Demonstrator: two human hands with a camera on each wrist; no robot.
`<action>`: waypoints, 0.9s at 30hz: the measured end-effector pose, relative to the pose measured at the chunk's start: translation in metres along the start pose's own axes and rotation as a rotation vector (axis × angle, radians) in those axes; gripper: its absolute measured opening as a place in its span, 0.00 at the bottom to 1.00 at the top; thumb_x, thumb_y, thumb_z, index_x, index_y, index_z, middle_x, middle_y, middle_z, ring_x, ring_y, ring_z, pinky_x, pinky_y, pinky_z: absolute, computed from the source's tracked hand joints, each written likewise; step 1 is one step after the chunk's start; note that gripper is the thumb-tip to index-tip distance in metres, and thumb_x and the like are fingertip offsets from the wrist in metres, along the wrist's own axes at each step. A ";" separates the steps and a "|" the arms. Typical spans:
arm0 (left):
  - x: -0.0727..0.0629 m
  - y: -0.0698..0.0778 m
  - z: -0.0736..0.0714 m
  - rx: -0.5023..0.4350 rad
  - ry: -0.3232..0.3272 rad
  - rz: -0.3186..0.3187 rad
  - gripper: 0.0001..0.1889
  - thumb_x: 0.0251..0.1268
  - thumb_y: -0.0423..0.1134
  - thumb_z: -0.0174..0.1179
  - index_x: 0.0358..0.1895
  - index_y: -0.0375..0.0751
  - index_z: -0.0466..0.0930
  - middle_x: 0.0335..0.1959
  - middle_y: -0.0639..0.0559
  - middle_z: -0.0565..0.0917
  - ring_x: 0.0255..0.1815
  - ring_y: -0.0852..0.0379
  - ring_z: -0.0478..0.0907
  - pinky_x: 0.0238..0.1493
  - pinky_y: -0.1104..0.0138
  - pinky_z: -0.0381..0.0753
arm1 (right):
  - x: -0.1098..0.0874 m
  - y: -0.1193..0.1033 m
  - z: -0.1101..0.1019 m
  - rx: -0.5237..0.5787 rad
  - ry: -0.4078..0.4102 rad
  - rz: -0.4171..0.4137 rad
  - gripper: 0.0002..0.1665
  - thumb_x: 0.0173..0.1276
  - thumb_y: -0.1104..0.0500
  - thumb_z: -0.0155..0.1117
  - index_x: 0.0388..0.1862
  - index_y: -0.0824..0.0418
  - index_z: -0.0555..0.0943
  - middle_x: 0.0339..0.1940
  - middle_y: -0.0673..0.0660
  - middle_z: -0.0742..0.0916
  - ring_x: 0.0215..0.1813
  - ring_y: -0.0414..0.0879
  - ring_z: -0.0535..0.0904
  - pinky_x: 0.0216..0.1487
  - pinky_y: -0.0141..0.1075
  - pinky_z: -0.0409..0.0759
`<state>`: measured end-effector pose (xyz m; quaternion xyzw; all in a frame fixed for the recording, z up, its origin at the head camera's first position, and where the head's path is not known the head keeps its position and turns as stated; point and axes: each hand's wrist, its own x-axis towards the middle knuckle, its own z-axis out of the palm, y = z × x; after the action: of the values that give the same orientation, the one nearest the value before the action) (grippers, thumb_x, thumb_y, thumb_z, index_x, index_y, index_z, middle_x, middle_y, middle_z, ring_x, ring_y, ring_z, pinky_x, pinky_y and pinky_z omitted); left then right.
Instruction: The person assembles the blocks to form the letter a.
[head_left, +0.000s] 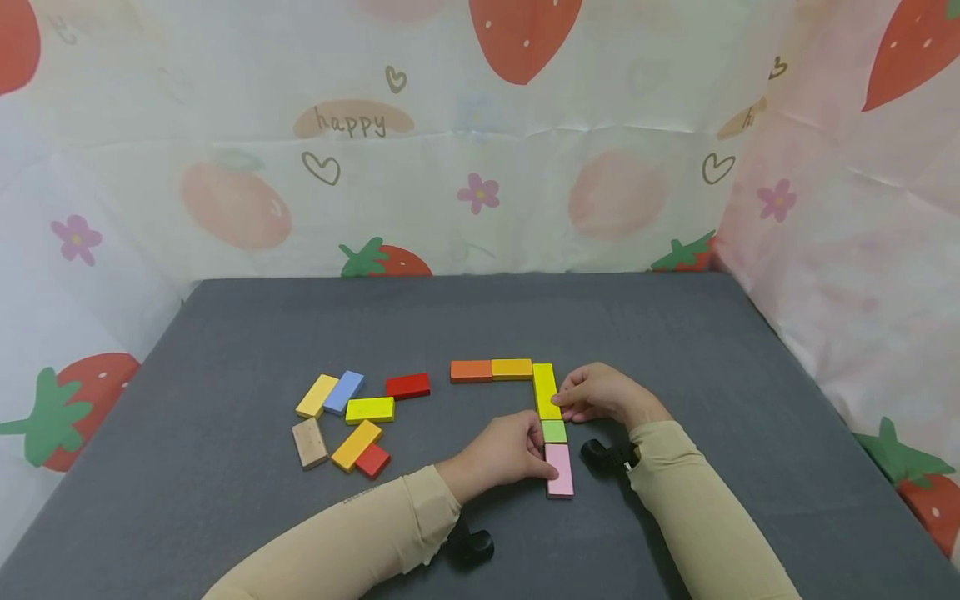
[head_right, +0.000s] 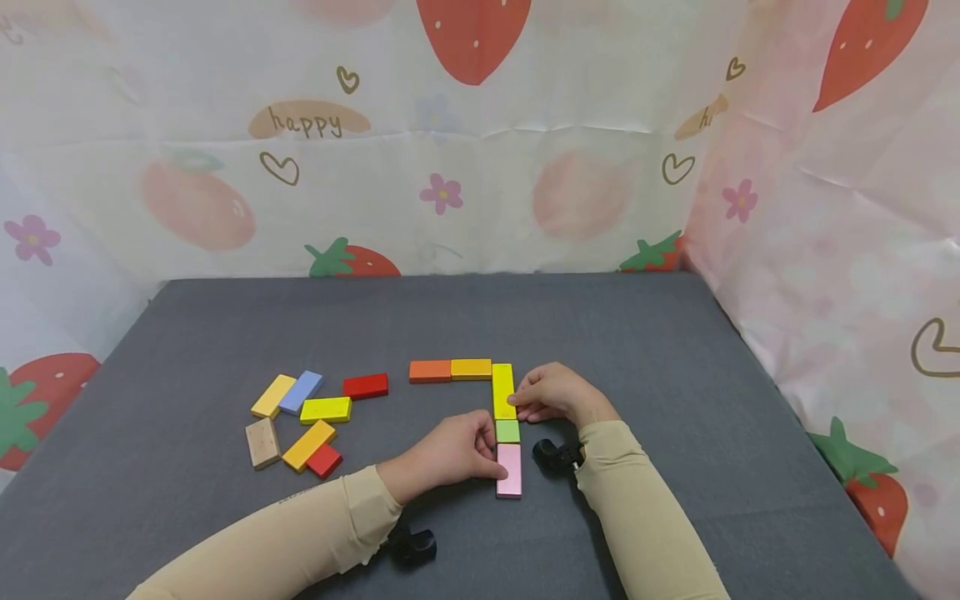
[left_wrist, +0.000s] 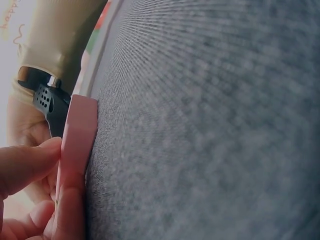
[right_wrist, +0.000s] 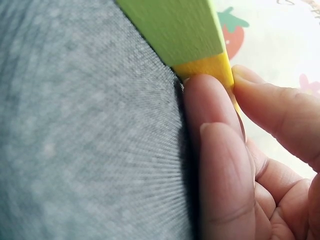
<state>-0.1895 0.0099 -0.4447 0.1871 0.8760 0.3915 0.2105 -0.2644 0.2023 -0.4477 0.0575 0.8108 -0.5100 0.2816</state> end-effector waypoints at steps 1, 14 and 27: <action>0.000 0.000 0.000 0.014 -0.004 0.000 0.16 0.44 0.44 0.72 0.27 0.46 0.71 0.17 0.55 0.75 0.18 0.59 0.70 0.19 0.70 0.65 | 0.000 0.000 0.000 -0.001 -0.001 0.001 0.10 0.55 0.57 0.69 0.28 0.63 0.81 0.21 0.54 0.83 0.22 0.42 0.79 0.28 0.32 0.78; -0.008 0.006 0.005 0.166 -0.125 0.007 0.18 0.40 0.52 0.72 0.12 0.47 0.75 0.07 0.56 0.73 0.11 0.60 0.69 0.13 0.71 0.54 | 0.001 -0.001 0.000 -0.011 0.012 0.021 0.10 0.55 0.57 0.69 0.29 0.63 0.81 0.22 0.55 0.84 0.22 0.42 0.79 0.28 0.32 0.78; -0.011 0.014 0.011 0.262 -0.105 -0.014 0.17 0.48 0.50 0.68 0.11 0.48 0.76 0.04 0.57 0.69 0.09 0.60 0.68 0.12 0.71 0.54 | 0.000 -0.002 0.001 -0.008 0.002 0.021 0.08 0.56 0.58 0.68 0.28 0.64 0.81 0.22 0.55 0.84 0.21 0.41 0.79 0.27 0.31 0.78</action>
<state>-0.1719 0.0200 -0.4379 0.2273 0.9087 0.2620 0.2323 -0.2646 0.2006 -0.4466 0.0656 0.8125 -0.5035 0.2863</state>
